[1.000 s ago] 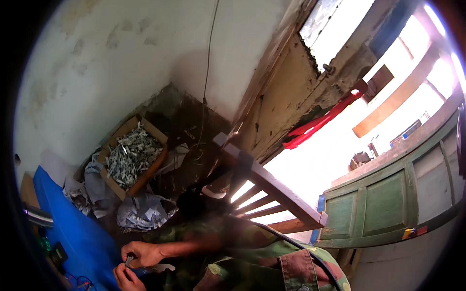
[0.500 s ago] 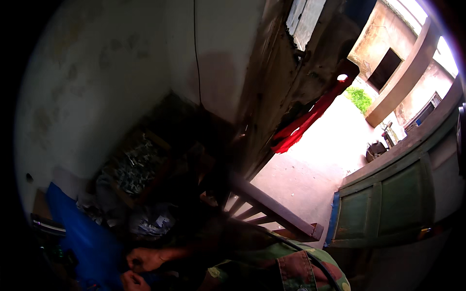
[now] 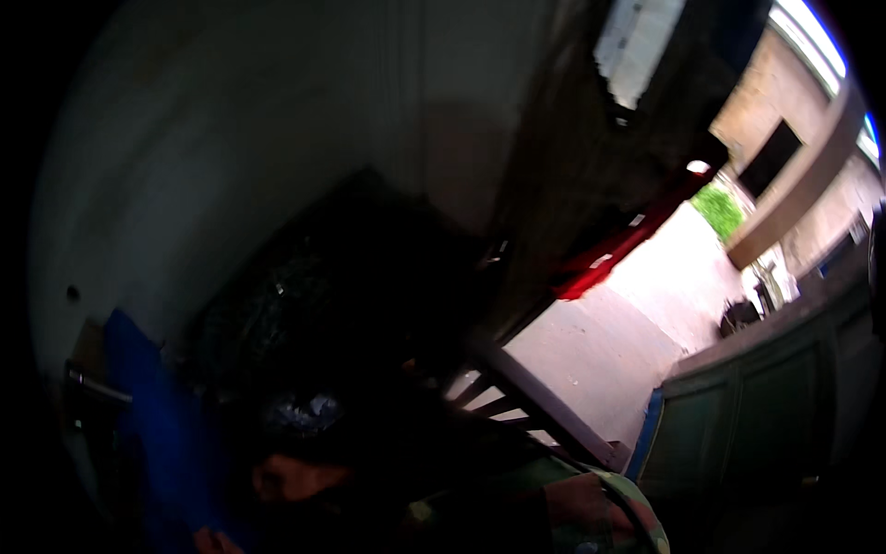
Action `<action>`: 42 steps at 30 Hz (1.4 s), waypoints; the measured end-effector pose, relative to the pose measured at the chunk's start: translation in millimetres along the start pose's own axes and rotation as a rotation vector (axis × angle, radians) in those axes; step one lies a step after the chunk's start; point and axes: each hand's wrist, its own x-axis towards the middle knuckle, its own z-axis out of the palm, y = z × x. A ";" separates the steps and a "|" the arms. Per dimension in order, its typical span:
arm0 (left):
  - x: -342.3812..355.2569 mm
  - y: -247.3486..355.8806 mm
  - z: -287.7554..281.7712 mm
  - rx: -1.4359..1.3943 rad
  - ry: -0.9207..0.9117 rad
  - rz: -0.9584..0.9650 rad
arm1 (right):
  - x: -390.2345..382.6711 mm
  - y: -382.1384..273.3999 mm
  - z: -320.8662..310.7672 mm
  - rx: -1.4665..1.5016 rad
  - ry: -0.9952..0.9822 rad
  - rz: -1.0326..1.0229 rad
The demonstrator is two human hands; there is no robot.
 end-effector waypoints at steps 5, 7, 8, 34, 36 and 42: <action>-13.6 -23.2 39.3 -0.282 -0.157 0.029 | 18.6 -69.5 -13.5 0.195 0.079 0.402; -21.8 -25.0 47.7 -0.357 -0.145 0.024 | 24.0 -78.0 -12.0 0.349 0.082 0.497; -28.7 -36.0 56.5 -0.317 -0.130 -0.032 | 28.3 -74.6 -5.2 0.357 0.079 0.521; -58.8 -16.9 72.6 -1.328 -0.017 -0.818 | 33.7 4.8 54.7 0.599 -0.186 0.817; -53.4 -12.0 70.2 -1.198 -0.001 -0.761 | 37.7 2.6 56.6 0.598 -0.149 0.813; -55.5 5.9 78.9 -0.643 0.145 -0.401 | 38.7 9.1 61.4 0.598 -0.098 0.797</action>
